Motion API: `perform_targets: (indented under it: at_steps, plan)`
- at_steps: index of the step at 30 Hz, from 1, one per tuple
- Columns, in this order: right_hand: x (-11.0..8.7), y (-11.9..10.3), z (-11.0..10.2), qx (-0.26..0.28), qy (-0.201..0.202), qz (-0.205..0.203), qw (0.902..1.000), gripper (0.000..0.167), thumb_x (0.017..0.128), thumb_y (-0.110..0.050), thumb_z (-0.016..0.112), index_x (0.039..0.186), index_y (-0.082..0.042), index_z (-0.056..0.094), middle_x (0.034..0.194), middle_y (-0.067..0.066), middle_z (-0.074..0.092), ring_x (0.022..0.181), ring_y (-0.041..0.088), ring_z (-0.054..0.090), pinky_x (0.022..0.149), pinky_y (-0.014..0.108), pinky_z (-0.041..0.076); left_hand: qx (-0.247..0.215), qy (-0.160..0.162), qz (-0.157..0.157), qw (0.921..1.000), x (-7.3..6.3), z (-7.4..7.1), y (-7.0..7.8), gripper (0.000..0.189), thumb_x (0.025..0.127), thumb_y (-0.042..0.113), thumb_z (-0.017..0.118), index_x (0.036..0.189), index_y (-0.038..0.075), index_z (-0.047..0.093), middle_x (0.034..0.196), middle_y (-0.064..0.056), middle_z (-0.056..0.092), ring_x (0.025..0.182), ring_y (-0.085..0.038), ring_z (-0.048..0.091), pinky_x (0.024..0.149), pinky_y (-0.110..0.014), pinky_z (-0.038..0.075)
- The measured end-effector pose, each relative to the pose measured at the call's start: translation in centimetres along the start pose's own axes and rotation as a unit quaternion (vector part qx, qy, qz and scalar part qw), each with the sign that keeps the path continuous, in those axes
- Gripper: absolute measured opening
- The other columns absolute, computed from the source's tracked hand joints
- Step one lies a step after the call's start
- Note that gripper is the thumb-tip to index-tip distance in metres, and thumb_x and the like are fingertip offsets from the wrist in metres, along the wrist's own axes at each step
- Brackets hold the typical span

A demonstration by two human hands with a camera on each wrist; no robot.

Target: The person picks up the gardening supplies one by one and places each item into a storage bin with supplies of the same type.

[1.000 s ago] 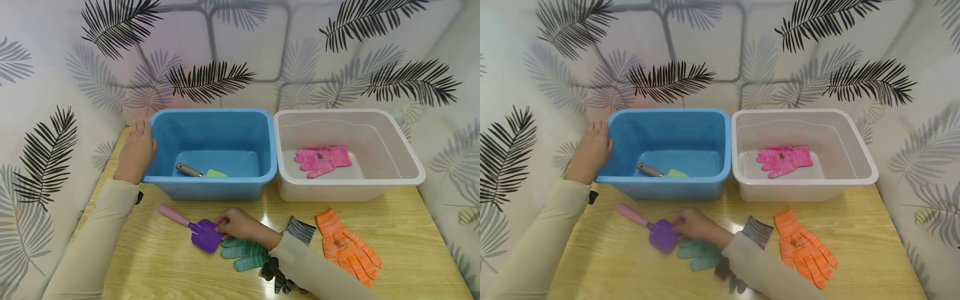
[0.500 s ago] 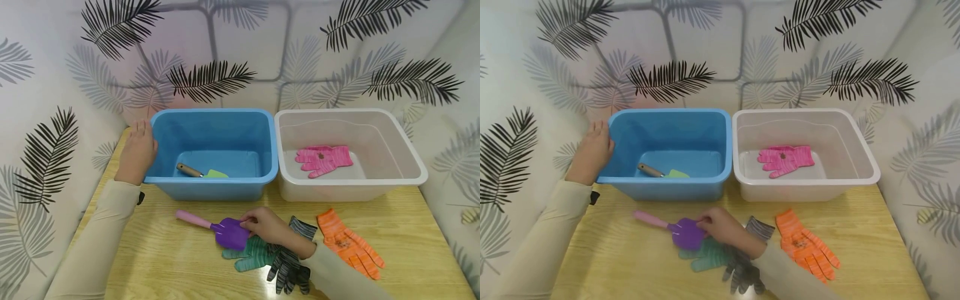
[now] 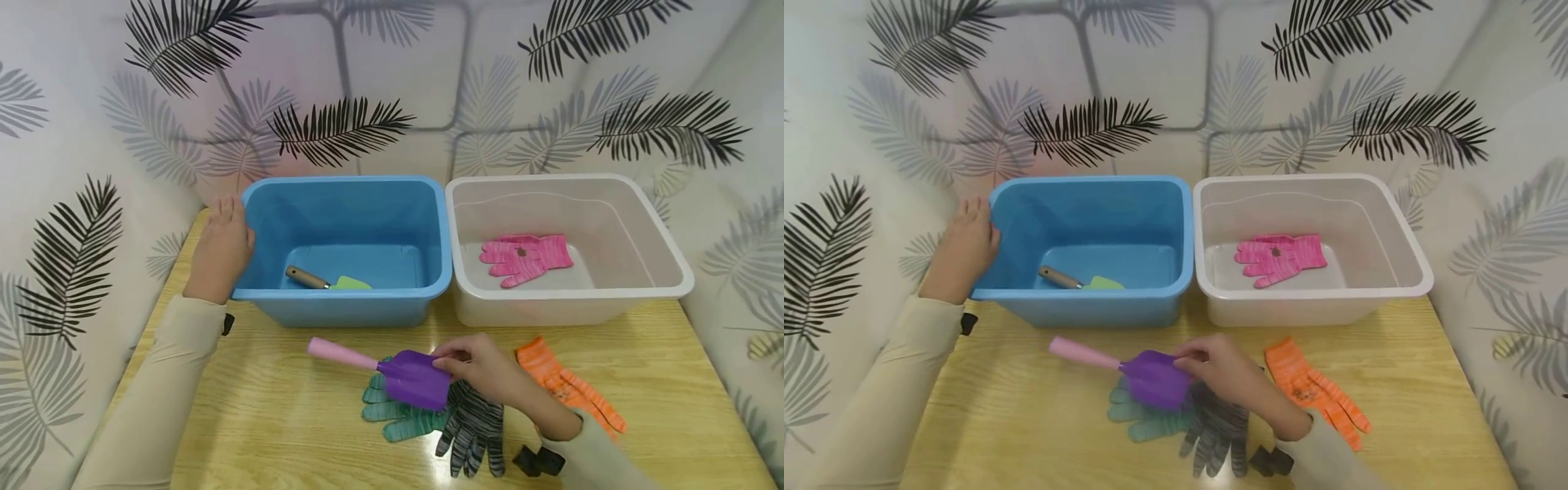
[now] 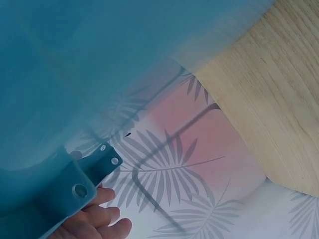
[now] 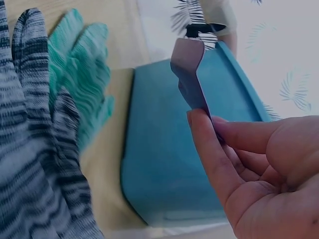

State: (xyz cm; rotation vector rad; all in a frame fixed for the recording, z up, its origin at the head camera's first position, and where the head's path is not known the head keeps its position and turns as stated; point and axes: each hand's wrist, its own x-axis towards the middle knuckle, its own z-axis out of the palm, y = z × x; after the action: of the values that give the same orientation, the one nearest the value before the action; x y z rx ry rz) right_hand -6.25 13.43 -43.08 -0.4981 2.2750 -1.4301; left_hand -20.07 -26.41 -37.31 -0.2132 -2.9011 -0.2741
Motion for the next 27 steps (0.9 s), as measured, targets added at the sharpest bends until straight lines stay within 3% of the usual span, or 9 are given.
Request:
perform_targets:
  at_steps: [5, 11, 22, 27]
  plan:
    - [-1.3, -1.3, -1.3, -0.017, 0.019, -0.008, 0.9996, 0.018, 0.087, -0.016, 0.066, 0.099, -0.004, 0.071, 0.084, 0.003, 0.068, 0.07, 0.012, 0.065, 0.062, 0.035, 0.055, -0.001, -0.005, -0.008, 1.0, -0.1, -0.4, 0.1, 0.052, 0.094, 0.006, 0.041, 0.136, -0.019, 0.024, 0.141, -0.036, 0.025, 0.134, -0.046, 0.017, 0.107, -0.053, 0.019]
    - [-2.2, -3.2, -2.9, -0.002, 0.015, -0.008, 0.9998, 0.018, 0.087, -0.014, 0.066, 0.099, -0.002, 0.07, 0.084, 0.004, 0.068, 0.068, 0.015, 0.065, 0.06, 0.029, 0.055, -0.005, -0.005, -0.012, 0.9999, -0.2, -0.5, 0.1, 0.052, 0.094, 0.006, 0.041, 0.137, -0.018, 0.023, 0.142, -0.035, 0.024, 0.134, -0.045, 0.016, 0.107, -0.053, 0.019]
    - [-2.6, -6.7, -6.8, -0.077, 0.029, -0.027, 0.9962, 0.015, 0.087, -0.016, 0.066, 0.098, -0.008, 0.071, 0.081, -0.002, 0.068, 0.068, 0.016, 0.064, 0.059, 0.027, 0.053, 0.003, -0.014, -0.007, 0.9999, 0.0, -0.3, 0.1, 0.054, 0.094, 0.006, 0.044, 0.137, -0.018, 0.023, 0.141, -0.036, 0.024, 0.133, -0.047, 0.017, 0.107, -0.053, 0.019]
    - [-2.2, -8.9, -9.0, -0.124, 0.049, -0.044, 0.9901, 0.011, 0.085, -0.015, 0.068, 0.094, -0.009, 0.072, 0.079, -0.004, 0.068, 0.069, 0.012, 0.064, 0.061, 0.028, 0.053, 0.001, -0.012, -0.008, 0.9999, 0.0, -0.3, 0.2, 0.052, 0.094, 0.005, 0.045, 0.136, -0.019, 0.025, 0.14, -0.036, 0.026, 0.132, -0.047, 0.019, 0.107, -0.053, 0.02]
